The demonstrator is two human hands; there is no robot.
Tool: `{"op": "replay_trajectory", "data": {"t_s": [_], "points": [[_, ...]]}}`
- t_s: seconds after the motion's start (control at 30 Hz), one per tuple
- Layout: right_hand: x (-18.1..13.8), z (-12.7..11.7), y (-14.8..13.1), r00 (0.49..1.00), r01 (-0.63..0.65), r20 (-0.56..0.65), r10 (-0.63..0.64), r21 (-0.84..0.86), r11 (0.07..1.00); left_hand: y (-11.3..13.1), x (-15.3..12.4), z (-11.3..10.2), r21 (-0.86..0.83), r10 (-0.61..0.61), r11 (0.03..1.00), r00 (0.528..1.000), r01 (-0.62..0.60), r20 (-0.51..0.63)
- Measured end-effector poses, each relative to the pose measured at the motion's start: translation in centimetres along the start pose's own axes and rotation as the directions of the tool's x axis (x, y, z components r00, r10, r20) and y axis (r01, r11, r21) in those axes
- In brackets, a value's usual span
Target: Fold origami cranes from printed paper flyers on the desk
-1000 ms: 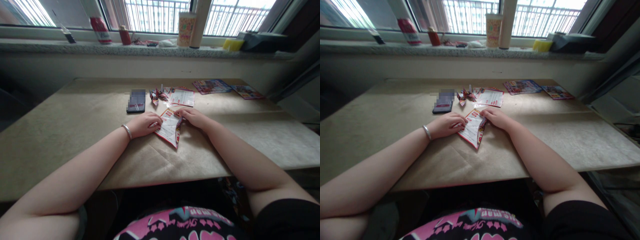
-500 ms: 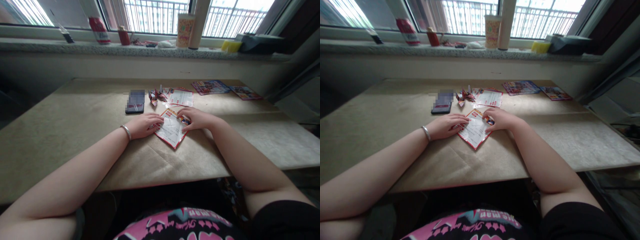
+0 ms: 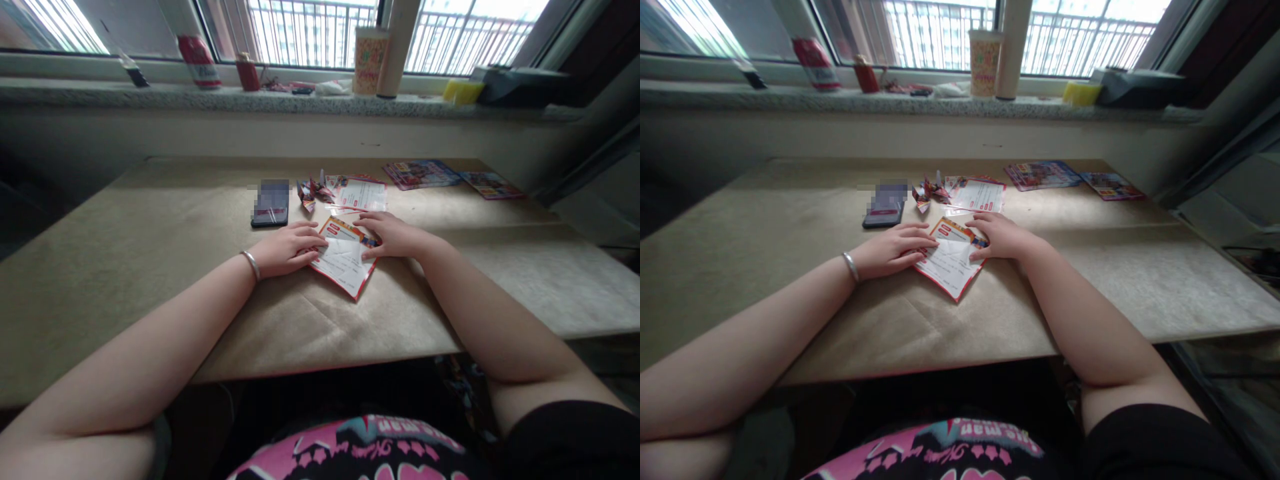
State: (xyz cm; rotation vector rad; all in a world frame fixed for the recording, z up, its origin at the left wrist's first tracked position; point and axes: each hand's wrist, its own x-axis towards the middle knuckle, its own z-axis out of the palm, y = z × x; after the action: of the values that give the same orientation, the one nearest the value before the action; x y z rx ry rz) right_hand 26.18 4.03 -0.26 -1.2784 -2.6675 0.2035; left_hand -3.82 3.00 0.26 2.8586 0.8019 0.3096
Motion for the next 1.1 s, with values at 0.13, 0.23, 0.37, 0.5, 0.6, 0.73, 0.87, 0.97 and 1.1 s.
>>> {"op": "replay_trajectory", "data": {"t_s": [0.13,0.23,0.37,0.5,0.6,0.73,0.87,0.97,1.1], "points": [[0.0,-0.1,-0.3,0.997,-0.071,-0.031,0.069,-0.057,0.996,-0.4,-0.2,-0.4,-0.065,0.064,0.996,0.998,-0.066,-0.027],[0.0,-0.1,-0.4,0.993,-0.101,-0.062,0.096,-0.079,0.992,-0.5,-0.4,-0.5,-0.169,0.087,0.981,0.994,-0.096,-0.061],[0.1,-0.1,-0.8,0.986,-0.137,-0.111,0.123,-0.12,0.983,-0.2,-0.4,-0.3,-0.187,0.025,0.982,0.998,-0.035,-0.057],[0.2,-0.2,-1.3,0.976,-0.165,-0.166,0.139,-0.16,0.973,0.3,0.0,0.0,-0.05,0.011,0.999,1.0,-0.012,-0.024],[0.3,-0.2,-1.7,0.969,-0.187,-0.198,0.15,-0.181,0.966,0.5,0.1,0.1,0.054,0.007,0.998,1.0,-0.008,0.02],[0.3,-0.1,-2.1,0.946,-0.268,-0.226,0.231,-0.15,0.952,0.9,0.1,0.1,0.144,-0.008,0.99,0.997,-0.002,0.075],[0.3,0.3,-2.1,0.924,-0.328,-0.224,0.312,-0.042,0.944,1.5,0.0,0.2,0.266,-0.044,0.964,0.996,0.022,0.077],[0.3,0.5,-1.7,0.922,-0.293,-0.256,0.291,0.033,0.956,2.1,0.0,0.1,0.358,-0.074,0.932,0.996,0.055,0.04],[0.3,0.6,-1.2,0.941,-0.162,-0.281,0.191,0.123,0.979,2.6,0.2,0.0,0.422,-0.052,0.905,0.999,0.045,0.005]]}}
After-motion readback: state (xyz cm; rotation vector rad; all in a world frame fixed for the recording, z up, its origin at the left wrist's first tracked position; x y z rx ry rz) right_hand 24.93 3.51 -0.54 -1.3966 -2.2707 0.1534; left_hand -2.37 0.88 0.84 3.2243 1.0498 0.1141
